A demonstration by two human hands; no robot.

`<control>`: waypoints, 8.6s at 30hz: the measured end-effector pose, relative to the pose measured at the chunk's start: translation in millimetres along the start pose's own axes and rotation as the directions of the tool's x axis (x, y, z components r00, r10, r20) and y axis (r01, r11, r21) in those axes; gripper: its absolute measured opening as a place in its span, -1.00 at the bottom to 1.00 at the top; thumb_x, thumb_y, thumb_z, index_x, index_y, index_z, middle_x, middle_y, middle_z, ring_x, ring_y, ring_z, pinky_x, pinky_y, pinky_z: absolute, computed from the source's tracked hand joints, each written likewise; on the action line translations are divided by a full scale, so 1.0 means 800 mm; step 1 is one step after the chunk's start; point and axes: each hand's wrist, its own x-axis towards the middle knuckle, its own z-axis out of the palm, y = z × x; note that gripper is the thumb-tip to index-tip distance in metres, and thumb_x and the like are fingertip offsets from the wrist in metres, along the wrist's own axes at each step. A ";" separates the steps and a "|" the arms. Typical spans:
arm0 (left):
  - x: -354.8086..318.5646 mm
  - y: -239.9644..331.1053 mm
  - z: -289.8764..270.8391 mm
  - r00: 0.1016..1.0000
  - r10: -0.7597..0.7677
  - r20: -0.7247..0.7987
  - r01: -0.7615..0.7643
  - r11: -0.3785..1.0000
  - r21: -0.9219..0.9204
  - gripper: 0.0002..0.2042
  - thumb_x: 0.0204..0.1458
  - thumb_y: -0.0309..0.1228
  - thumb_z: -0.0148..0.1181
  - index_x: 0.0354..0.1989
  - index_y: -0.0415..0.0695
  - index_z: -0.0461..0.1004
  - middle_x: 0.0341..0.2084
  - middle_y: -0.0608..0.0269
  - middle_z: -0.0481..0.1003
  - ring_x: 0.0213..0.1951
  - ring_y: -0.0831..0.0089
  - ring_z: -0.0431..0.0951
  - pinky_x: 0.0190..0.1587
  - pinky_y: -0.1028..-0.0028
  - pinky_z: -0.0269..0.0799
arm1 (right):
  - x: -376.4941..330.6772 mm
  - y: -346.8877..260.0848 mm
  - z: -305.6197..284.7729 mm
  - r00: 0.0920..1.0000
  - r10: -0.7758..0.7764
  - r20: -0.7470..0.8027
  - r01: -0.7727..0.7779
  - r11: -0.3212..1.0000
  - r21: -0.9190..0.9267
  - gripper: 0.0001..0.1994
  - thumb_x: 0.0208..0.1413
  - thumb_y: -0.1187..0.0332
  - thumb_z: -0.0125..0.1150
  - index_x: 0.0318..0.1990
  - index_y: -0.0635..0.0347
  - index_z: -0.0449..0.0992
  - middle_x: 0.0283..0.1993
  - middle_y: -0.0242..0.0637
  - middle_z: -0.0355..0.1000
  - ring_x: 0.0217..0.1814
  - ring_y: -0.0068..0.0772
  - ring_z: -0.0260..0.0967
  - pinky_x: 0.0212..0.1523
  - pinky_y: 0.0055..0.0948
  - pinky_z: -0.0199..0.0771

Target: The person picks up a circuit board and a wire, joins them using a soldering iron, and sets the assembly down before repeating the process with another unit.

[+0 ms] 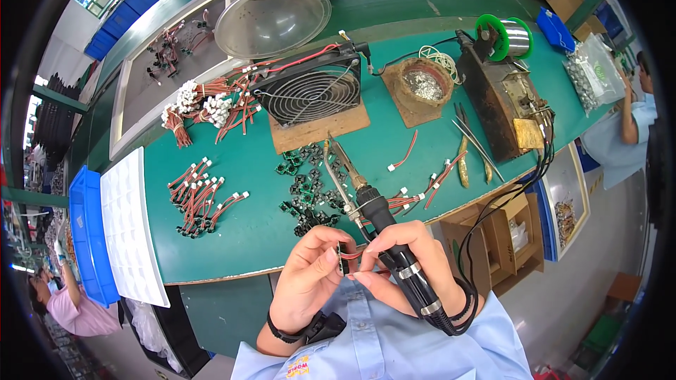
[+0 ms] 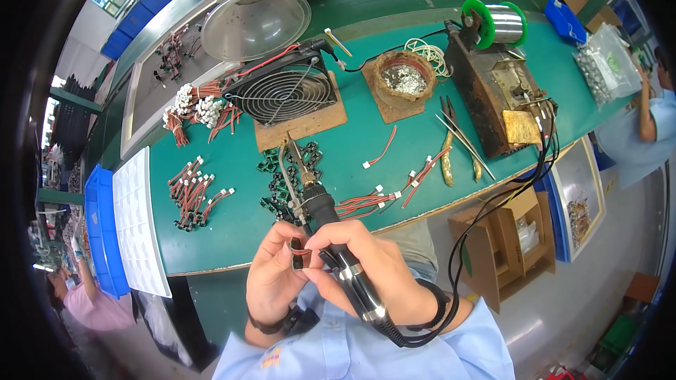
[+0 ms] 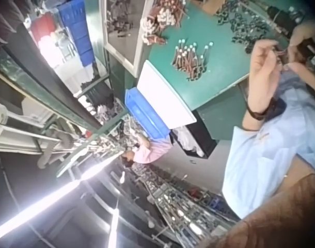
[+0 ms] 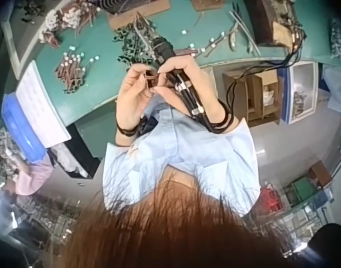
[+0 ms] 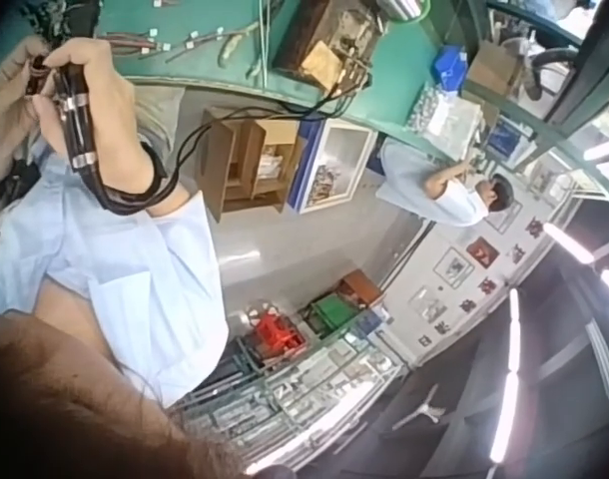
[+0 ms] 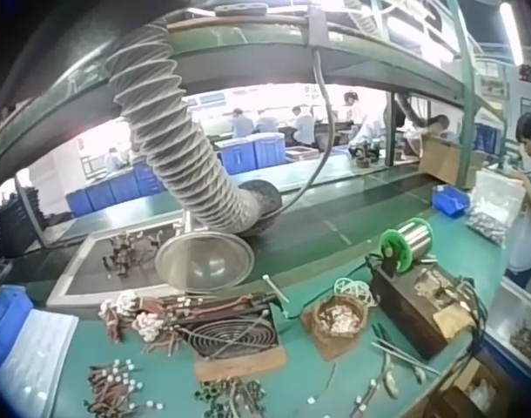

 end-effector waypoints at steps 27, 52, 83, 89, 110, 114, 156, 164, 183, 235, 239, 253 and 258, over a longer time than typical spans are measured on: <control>0.000 -0.005 0.003 0.999 0.044 0.006 -0.044 0.997 0.061 -0.77 0.13 -0.37 0.05 -0.11 -0.23 0.35 -0.23 0.21 0.40 -0.18 0.51 0.39 -0.16 0.55 0.30 | 0.000 -0.001 0.000 1.000 -0.015 0.005 0.015 0.999 -0.029 -0.59 -0.15 0.59 0.32 -0.15 0.22 0.26 -0.45 -0.33 0.44 -0.49 -0.60 0.40 -0.50 -0.63 0.35; 0.003 -0.005 0.009 0.996 0.090 -0.012 -0.088 0.988 0.124 -0.80 0.13 -0.38 0.04 -0.16 -0.24 0.36 -0.26 0.20 0.36 -0.21 0.48 0.35 -0.15 0.51 0.27 | 0.000 0.002 -0.001 1.000 -0.006 0.013 0.006 0.999 -0.042 -0.58 -0.17 0.60 0.33 -0.16 0.21 0.25 -0.43 -0.31 0.44 -0.42 -0.53 0.43 -0.42 -0.58 0.39; -0.007 0.005 0.016 0.969 0.248 0.007 -0.237 0.914 0.330 -0.81 0.08 -0.53 0.05 -0.14 -0.29 0.33 -0.24 0.08 0.44 -0.19 0.37 0.46 -0.10 0.41 0.35 | 0.007 -0.001 -0.013 0.998 -0.031 0.062 0.035 0.997 -0.071 -0.58 -0.18 0.60 0.35 -0.15 0.23 0.29 -0.40 -0.30 0.44 -0.39 -0.49 0.46 -0.37 -0.55 0.43; -0.011 0.014 0.020 0.985 0.169 -0.047 -0.137 0.910 0.392 -0.79 0.03 -0.61 0.07 -0.13 -0.31 0.33 -0.25 0.05 0.46 -0.20 0.37 0.49 -0.10 0.43 0.38 | 0.007 -0.001 -0.015 0.997 -0.025 0.069 0.030 0.996 -0.080 -0.60 -0.19 0.60 0.36 -0.17 0.22 0.32 -0.40 -0.30 0.44 -0.39 -0.48 0.47 -0.36 -0.56 0.44; 0.016 0.001 0.003 0.905 0.413 -0.105 -0.326 0.830 0.452 -0.90 0.10 -0.64 -0.05 -0.25 -0.23 0.21 -0.24 0.02 0.49 -0.14 0.44 0.48 -0.09 0.49 0.33 | -0.035 0.024 -0.037 0.876 -0.322 -0.360 0.238 0.936 -0.260 -0.37 -0.25 0.03 0.43 -0.06 0.16 0.34 -0.38 -0.31 0.44 -0.22 -0.36 0.32 -0.06 -0.24 0.10; 0.020 -0.003 -0.005 0.853 0.508 -0.125 -0.383 0.769 0.512 -0.90 0.09 -0.64 -0.04 -0.30 -0.21 0.20 -0.27 0.02 0.51 -0.16 0.48 0.48 -0.12 0.54 0.32 | -0.060 0.023 -0.060 0.966 -0.257 -0.036 0.202 0.830 -0.519 -0.37 -0.37 0.00 0.47 -0.10 0.08 0.39 -0.42 -0.37 0.41 -0.32 -0.37 0.32 -0.08 -0.23 0.06; 0.024 -0.013 -0.002 0.762 0.643 -0.079 -0.350 0.511 0.786 -0.84 0.01 -0.59 0.07 -0.35 -0.18 0.19 -0.30 0.09 0.53 -0.21 0.38 0.41 0.00 0.39 0.17 | -0.061 0.021 -0.052 0.966 -0.211 0.146 0.257 0.815 -0.520 -0.57 -0.41 0.26 0.46 -0.24 -0.03 0.55 -0.39 -0.50 0.44 -0.39 -0.50 0.38 -0.10 -0.30 0.09; 0.021 -0.009 -0.012 0.782 0.622 0.047 -0.370 0.402 0.837 -0.87 0.06 -0.64 -0.02 -0.31 -0.20 0.17 -0.21 0.03 0.43 -0.15 0.28 0.51 -0.07 0.43 0.33 | -0.060 0.019 -0.052 0.966 -0.205 0.155 0.256 0.809 -0.529 -0.57 -0.42 0.26 0.47 -0.24 -0.03 0.55 -0.40 -0.51 0.43 -0.40 -0.50 0.38 -0.10 -0.30 0.10; 0.022 -0.010 -0.006 0.772 0.636 -0.006 -0.387 0.477 0.790 -0.90 0.08 -0.60 -0.01 -0.31 -0.20 0.20 -0.23 0.01 0.46 -0.16 0.33 0.51 -0.05 0.41 0.32 | -0.067 0.027 -0.052 0.953 -0.241 0.185 0.304 0.775 -0.554 -0.58 -0.33 0.15 0.42 -0.22 -0.01 0.49 -0.50 -0.46 0.38 -0.46 -0.45 0.33 -0.13 -0.22 0.11; -0.002 0.036 -0.037 0.696 0.707 0.129 -0.072 -0.110 0.991 -0.85 -0.05 -0.64 0.10 -0.27 -0.29 0.43 -0.29 0.11 0.44 -0.44 0.40 0.44 -0.36 0.45 0.36 | -0.004 0.098 -0.105 0.965 -0.259 -0.036 0.120 0.563 -0.818 -0.68 -0.18 0.65 0.25 -0.25 0.14 0.33 -0.30 -0.16 0.48 -0.34 -0.30 0.44 -0.32 -0.48 0.41; 0.000 0.017 -0.008 0.793 0.578 0.193 -0.185 -0.074 0.980 -0.84 -0.06 -0.65 0.09 -0.27 -0.27 0.44 -0.30 0.10 0.46 -0.39 0.44 0.44 -0.32 0.54 0.34 | -0.001 0.088 -0.084 0.922 -0.337 -0.193 0.153 0.772 -0.617 -0.69 -0.07 0.62 0.21 -0.20 0.15 0.25 -0.27 -0.09 0.46 -0.31 -0.31 0.44 -0.28 -0.41 0.45; 0.030 -0.017 0.022 0.811 0.453 0.370 -0.435 0.046 0.899 -0.71 -0.16 -0.65 0.20 -0.18 -0.26 0.44 -0.26 0.09 0.44 -0.34 0.33 0.50 -0.35 0.47 0.44 | -0.043 0.040 -0.029 0.998 -0.010 -0.056 0.023 0.968 0.249 -0.54 -0.07 0.64 0.20 -0.13 0.12 0.04 -0.26 0.12 0.40 -0.26 -0.12 0.47 -0.22 -0.20 0.52; 0.030 -0.023 0.016 0.850 0.346 0.398 -0.448 0.076 0.891 -0.68 -0.21 -0.62 0.25 -0.19 -0.25 0.45 -0.28 0.13 0.44 -0.32 0.25 0.50 -0.34 0.42 0.45 | -0.038 0.038 -0.031 0.997 -0.068 0.038 0.068 0.997 0.022 -0.52 -0.09 0.68 0.21 -0.12 0.12 0.05 -0.25 0.12 0.41 -0.24 -0.13 0.48 -0.23 -0.19 0.53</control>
